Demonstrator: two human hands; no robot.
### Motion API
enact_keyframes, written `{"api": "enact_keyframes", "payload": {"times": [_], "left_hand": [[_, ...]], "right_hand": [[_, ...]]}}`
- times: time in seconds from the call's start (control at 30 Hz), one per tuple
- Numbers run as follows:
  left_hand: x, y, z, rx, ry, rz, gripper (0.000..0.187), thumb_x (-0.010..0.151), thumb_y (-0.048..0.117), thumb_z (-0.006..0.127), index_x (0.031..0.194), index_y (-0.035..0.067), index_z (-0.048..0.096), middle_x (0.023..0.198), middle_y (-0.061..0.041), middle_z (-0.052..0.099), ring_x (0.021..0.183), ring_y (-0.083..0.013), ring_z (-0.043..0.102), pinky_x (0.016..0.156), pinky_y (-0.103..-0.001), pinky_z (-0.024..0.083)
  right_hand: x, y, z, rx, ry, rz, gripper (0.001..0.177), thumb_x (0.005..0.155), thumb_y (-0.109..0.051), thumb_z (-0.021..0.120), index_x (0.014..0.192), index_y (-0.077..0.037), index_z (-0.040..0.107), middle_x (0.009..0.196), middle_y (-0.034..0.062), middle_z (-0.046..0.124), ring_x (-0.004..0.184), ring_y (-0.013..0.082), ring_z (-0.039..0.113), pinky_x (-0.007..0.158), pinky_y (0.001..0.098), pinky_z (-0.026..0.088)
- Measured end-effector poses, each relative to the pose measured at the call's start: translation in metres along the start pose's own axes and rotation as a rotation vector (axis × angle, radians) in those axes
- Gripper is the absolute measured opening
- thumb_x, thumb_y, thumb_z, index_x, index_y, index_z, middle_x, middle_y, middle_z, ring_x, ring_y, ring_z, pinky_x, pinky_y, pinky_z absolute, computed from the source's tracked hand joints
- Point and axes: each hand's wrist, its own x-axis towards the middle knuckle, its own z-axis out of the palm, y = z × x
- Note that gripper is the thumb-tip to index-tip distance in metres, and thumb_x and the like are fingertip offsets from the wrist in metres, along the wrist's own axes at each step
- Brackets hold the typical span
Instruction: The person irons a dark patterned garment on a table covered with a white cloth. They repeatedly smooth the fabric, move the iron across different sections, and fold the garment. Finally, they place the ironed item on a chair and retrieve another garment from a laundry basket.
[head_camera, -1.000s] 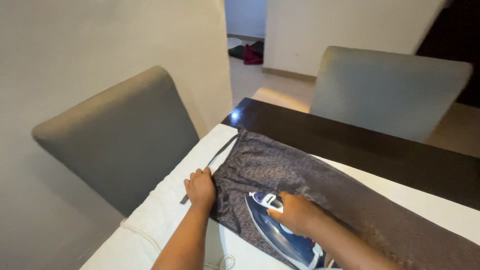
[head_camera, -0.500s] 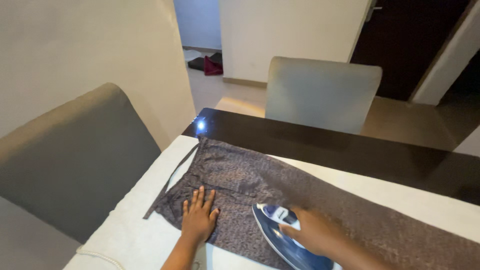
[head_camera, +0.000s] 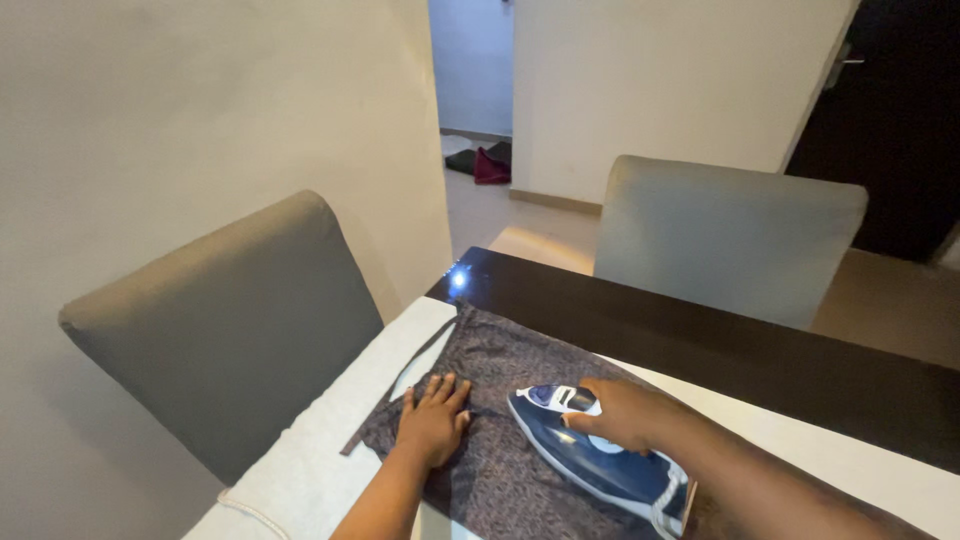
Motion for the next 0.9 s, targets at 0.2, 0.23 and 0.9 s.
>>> {"api": "enact_keyframes", "payload": {"times": [0.2,0.23,0.9], "left_hand": [[0.042,-0.057,0.036,-0.213,0.109,-0.018,0.05,0.102,0.024,0.044,0.152,0.032,0.043,0.168,0.002,0.024,0.155,-0.0177,0.023,0.123,-0.051,0.022],[0.052,-0.066,0.044,-0.318,0.158,-0.038,0.047,0.103,0.023,0.044,0.149,0.03,0.048,0.164,0.0,0.032,0.152,-0.0193,0.03,0.123,-0.045,0.026],[0.049,-0.087,0.053,-0.555,0.228,-0.145,0.048,0.092,0.019,0.055,0.14,0.018,0.06,0.154,-0.003,0.05,0.146,-0.0204,0.042,0.121,-0.031,0.031]], "right_hand": [[0.049,-0.017,0.016,-0.062,0.027,-0.102,0.071,0.085,-0.058,0.067,0.14,-0.012,0.058,0.123,0.0175,0.07,0.103,0.0312,0.068,0.09,0.0423,0.054],[0.056,-0.02,0.017,-0.071,0.038,-0.114,0.071,0.085,-0.058,0.066,0.139,-0.013,0.058,0.127,0.0174,0.068,0.11,0.0324,0.068,0.095,0.0427,0.054],[0.069,-0.081,0.023,-0.071,0.062,-0.14,0.078,0.092,-0.054,0.067,0.15,-0.007,0.045,0.132,0.0212,0.065,0.096,0.0303,0.074,0.081,0.0401,0.062]]}}
